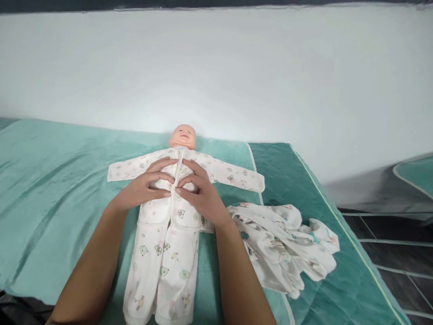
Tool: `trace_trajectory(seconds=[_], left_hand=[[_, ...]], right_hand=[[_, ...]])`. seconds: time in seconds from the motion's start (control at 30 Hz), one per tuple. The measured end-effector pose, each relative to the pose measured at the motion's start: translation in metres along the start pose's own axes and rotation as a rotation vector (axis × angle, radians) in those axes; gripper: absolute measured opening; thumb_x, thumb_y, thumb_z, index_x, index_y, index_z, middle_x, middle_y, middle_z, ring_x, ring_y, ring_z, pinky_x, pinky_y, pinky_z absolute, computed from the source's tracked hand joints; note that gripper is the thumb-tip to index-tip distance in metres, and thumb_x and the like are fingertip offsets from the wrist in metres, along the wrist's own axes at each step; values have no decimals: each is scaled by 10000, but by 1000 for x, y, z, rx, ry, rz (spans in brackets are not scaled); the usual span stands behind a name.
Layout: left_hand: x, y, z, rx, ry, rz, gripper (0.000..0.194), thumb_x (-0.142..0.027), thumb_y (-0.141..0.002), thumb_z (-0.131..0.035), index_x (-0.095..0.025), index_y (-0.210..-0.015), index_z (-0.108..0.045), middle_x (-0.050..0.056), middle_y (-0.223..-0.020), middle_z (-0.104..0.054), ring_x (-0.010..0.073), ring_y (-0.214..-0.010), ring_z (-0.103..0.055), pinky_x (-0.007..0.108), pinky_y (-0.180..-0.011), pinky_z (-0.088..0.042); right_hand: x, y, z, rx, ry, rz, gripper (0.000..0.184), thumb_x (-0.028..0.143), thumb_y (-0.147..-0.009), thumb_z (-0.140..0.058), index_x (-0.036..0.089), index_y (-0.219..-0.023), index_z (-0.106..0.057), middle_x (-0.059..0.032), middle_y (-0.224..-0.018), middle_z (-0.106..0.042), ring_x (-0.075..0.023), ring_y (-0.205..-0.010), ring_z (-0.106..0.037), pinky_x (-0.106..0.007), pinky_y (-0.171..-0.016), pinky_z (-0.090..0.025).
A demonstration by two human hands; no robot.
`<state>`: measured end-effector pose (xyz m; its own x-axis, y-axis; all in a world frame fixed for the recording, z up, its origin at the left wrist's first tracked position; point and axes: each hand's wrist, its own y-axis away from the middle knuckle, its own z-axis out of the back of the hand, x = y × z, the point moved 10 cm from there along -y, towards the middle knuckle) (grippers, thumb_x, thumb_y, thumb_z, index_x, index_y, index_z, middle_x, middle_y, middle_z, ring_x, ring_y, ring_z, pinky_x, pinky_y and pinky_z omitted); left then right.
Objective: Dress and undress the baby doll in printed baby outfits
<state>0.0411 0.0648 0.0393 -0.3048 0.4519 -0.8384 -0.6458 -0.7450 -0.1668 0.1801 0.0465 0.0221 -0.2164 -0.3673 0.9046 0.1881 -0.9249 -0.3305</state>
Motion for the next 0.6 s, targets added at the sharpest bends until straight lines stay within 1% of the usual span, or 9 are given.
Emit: trace_trajectory(seconds=[0.07,0.13,0.2,0.23,0.43,0.6], left_hand=[[-1,0,0,-8,-51,-33,211,-376,-864,-711,-314,-1065,-712,-29,-1619,-352,299,-1558,-174,446,-1045,-545],[-2,-1,2,-42,-104,-64,187,-382,-869,-711,-299,-1037,-722,-15,-1603,-387,295,-1549,-209,501,-1171,-428],[-3,-1,3,-69,-129,-83,175,-388,-875,-708,-291,-1020,-725,-6,-1590,-413,289,-1540,-238,525,-1231,-335],[-4,-1,3,-77,-130,-88,172,-388,-875,-709,-289,-1015,-725,-4,-1584,-422,285,-1536,-250,528,-1241,-315],[-5,-2,4,-94,-120,-101,124,-355,-864,-726,-274,-958,-734,-5,-1562,-457,269,-1520,-289,522,-1245,-304],[-7,-2,2,-107,-179,-99,88,-321,-876,-708,-278,-951,-722,-17,-1558,-461,249,-1518,-286,506,-1259,-270]], right_hand=[[0,0,-1,12,14,4,50,343,-873,-723,294,-865,-712,59,-1559,-419,-247,-1527,-249,-469,-1248,-247],[0,0,-2,8,24,6,59,347,-872,-723,292,-854,-715,57,-1554,-428,-248,-1528,-246,-479,-1252,-236],[1,1,-3,10,38,2,63,346,-874,-718,287,-851,-711,54,-1557,-425,-248,-1530,-238,-490,-1255,-222],[1,1,-3,10,45,-1,62,342,-874,-716,285,-854,-705,50,-1559,-422,-246,-1531,-235,-495,-1255,-218],[6,1,-2,-37,68,19,109,289,-869,-696,253,-871,-593,1,-1548,-429,-225,-1515,-269,-496,-1246,-228],[8,1,-6,-69,112,29,120,237,-861,-663,249,-868,-544,-16,-1526,-438,-217,-1494,-298,-477,-1243,-227]])
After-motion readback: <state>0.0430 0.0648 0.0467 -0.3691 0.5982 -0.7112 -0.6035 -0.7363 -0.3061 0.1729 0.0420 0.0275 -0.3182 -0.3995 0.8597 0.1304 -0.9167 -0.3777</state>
